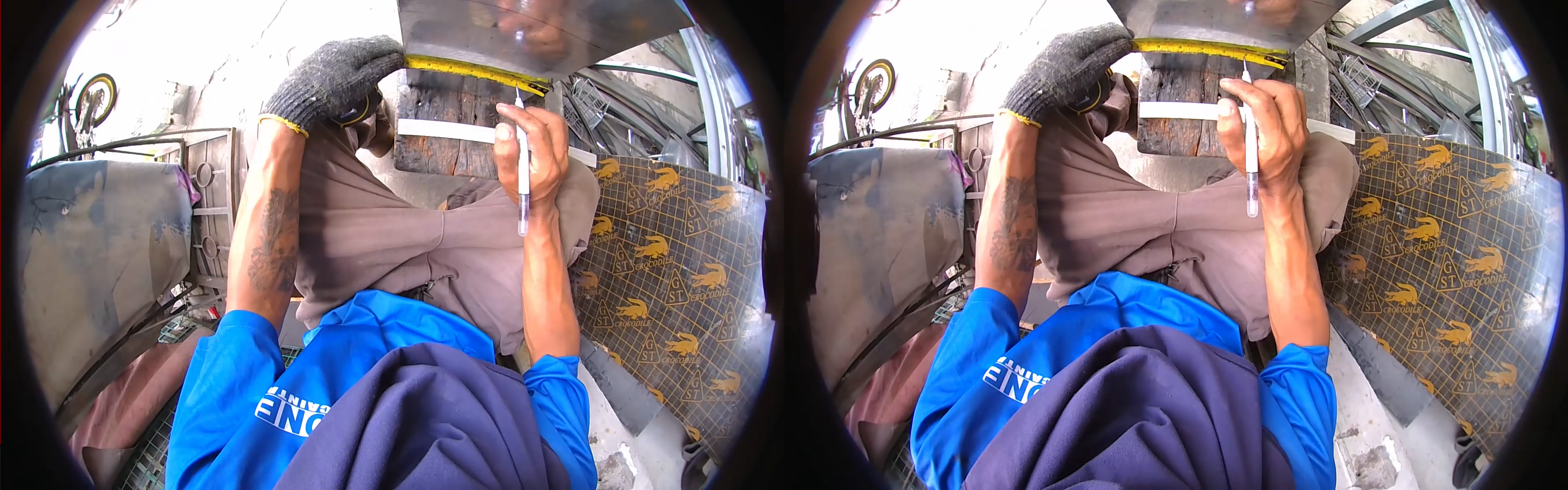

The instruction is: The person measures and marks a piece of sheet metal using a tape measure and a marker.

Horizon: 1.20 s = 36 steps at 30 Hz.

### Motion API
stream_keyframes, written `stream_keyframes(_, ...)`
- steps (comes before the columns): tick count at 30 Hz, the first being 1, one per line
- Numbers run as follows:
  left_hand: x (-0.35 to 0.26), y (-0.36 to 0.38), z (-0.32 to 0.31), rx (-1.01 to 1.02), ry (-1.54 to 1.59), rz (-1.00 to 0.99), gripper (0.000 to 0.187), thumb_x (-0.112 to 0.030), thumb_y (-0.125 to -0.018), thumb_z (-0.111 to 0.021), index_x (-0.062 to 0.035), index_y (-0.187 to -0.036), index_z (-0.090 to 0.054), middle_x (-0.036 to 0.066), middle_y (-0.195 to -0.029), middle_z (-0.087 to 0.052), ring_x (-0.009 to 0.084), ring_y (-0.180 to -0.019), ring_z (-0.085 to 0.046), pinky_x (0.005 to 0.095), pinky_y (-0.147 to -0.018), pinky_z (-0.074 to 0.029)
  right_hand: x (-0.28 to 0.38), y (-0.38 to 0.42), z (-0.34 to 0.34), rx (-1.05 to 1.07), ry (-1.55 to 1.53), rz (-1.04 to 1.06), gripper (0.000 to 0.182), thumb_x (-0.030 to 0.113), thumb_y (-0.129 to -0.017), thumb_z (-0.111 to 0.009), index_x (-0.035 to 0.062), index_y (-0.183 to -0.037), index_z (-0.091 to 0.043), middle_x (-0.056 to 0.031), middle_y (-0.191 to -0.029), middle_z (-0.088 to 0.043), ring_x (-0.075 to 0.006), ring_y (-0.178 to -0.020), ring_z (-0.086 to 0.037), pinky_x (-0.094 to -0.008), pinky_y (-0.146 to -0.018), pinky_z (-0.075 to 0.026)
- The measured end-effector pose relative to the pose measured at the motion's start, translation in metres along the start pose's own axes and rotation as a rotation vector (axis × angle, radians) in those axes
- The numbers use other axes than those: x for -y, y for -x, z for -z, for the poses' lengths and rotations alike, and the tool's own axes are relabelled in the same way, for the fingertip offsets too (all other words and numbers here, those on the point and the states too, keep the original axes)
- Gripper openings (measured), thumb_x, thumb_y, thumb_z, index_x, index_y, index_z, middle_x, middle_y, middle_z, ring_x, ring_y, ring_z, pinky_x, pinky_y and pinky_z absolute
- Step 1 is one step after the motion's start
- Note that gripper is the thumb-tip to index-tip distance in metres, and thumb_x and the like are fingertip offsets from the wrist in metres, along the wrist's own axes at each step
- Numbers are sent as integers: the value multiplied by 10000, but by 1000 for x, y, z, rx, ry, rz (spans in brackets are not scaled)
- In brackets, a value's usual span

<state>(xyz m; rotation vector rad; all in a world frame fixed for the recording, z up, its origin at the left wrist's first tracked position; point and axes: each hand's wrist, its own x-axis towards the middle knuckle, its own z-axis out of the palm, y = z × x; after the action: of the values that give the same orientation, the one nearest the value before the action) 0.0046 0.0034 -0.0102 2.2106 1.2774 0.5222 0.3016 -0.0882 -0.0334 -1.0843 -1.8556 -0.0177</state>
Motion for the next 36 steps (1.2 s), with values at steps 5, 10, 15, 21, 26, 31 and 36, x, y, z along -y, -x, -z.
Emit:
stream_keyframes(5,8,-1,-2,-10,-23,-61,369,-392,-1047,-579,-115,-1256,-707,149,-1144,-741,349,-1029,-709,438,-928,-556,-7,5,-5,-53,-15,-43,161,87,-913,-707,68,-1061,-765,-96,-933,-654,-266,-858,-637,-392,-800,-526)
stream_keyframes(10,-2,-1,2,69,-48,50,348,-296,-1051,-585,-68,-1292,-692,139,-1312,-696,320,-1193,-675,412,-1026,-530,-5,3,-4,-42,-29,-32,163,80,-918,-698,64,-1068,-762,-96,-934,-658,-265,-865,-638,-387,-808,-523)
stream_keyframes(15,-6,-1,3,52,-39,82,368,-322,-1043,-609,-51,-1275,-696,143,-1265,-717,320,-1161,-690,404,-1005,-535,-5,4,-3,-23,-30,-43,163,73,-916,-699,61,-1067,-760,-98,-933,-662,-264,-861,-640,-386,-807,-523)
stream_keyframes(21,2,0,-2,-25,-9,1,364,-392,-1051,-575,-121,-1252,-711,130,-1150,-745,343,-1023,-712,437,-928,-559,-5,4,-4,-12,-41,-62,156,69,-912,-703,59,-1058,-758,-98,-925,-667,-269,-848,-643,-387,-799,-525)
stream_keyframes(26,-4,0,2,13,3,14,363,-377,-1054,-565,-114,-1263,-704,136,-1164,-742,343,-1050,-706,427,-944,-554,-5,3,-4,-7,-46,-57,153,68,-911,-705,64,-1053,-760,-100,-918,-667,-272,-829,-644,-390,-778,-532)
stream_keyframes(31,0,0,0,-4,6,-3,367,-381,-1053,-568,-116,-1268,-703,137,-1175,-740,342,-1057,-707,430,-948,-554,-5,3,-6,-6,-58,-62,148,68,-909,-706,66,-1047,-759,-97,-916,-666,-269,-831,-645,-389,-778,-532)
stream_keyframes(36,0,-1,1,13,24,1,367,-384,-1056,-566,-120,-1271,-704,136,-1175,-740,335,-1054,-711,432,-950,-555,-6,3,-6,4,-59,-61,142,68,-908,-708,65,-1041,-758,-96,-916,-666,-268,-830,-646,-388,-775,-534)
